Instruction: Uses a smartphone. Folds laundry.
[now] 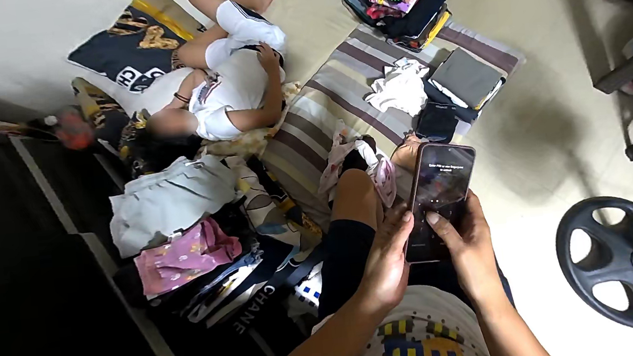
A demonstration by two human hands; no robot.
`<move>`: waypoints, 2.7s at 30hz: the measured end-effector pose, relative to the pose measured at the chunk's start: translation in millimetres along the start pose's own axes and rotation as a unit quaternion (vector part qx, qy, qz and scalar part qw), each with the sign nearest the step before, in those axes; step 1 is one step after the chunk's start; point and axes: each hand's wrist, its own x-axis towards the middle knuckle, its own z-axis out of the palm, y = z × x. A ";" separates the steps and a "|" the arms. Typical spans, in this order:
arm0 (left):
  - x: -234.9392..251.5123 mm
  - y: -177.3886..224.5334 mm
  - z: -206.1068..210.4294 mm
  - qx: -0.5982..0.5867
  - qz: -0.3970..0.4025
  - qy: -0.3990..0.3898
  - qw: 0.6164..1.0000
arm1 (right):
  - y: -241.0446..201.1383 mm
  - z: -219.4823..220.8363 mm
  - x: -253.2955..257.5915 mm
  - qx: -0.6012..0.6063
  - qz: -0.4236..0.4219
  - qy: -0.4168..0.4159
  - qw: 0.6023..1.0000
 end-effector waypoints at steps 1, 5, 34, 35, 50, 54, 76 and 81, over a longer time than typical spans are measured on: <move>0.0 0.2 0.8 0.007 0.009 -0.004 1.000 | -0.2 1.6 0.6 -0.006 0.004 0.006 1.000; 0.2 2.1 2.6 0.015 0.016 -0.012 1.000 | 2.1 2.6 2.0 -0.012 0.003 0.010 1.000; 11.5 -0.8 -10.8 -0.022 -0.057 0.038 0.997 | 2.9 0.5 -4.7 0.026 -0.001 -0.045 0.999; 11.6 -0.9 -10.9 -0.024 -0.058 0.037 0.997 | 3.2 0.5 -4.8 0.032 0.000 -0.045 0.998; 10.4 -7.3 -11.9 -0.006 -0.061 0.029 0.998 | -2.4 -7.5 15.1 0.020 -0.018 -0.012 1.000; 9.2 -4.9 -8.8 0.018 -0.050 0.031 0.998 | -2.7 -1.9 21.4 -0.001 -0.019 0.006 1.000; 13.3 -1.6 -20.8 -0.052 -0.078 0.028 0.995 | 11.8 -14.0 7.2 0.072 0.014 -0.068 0.995; 12.8 -2.1 -21.8 -0.069 -0.079 0.017 0.994 | 11.8 -11.9 5.5 0.068 -0.002 -0.080 0.994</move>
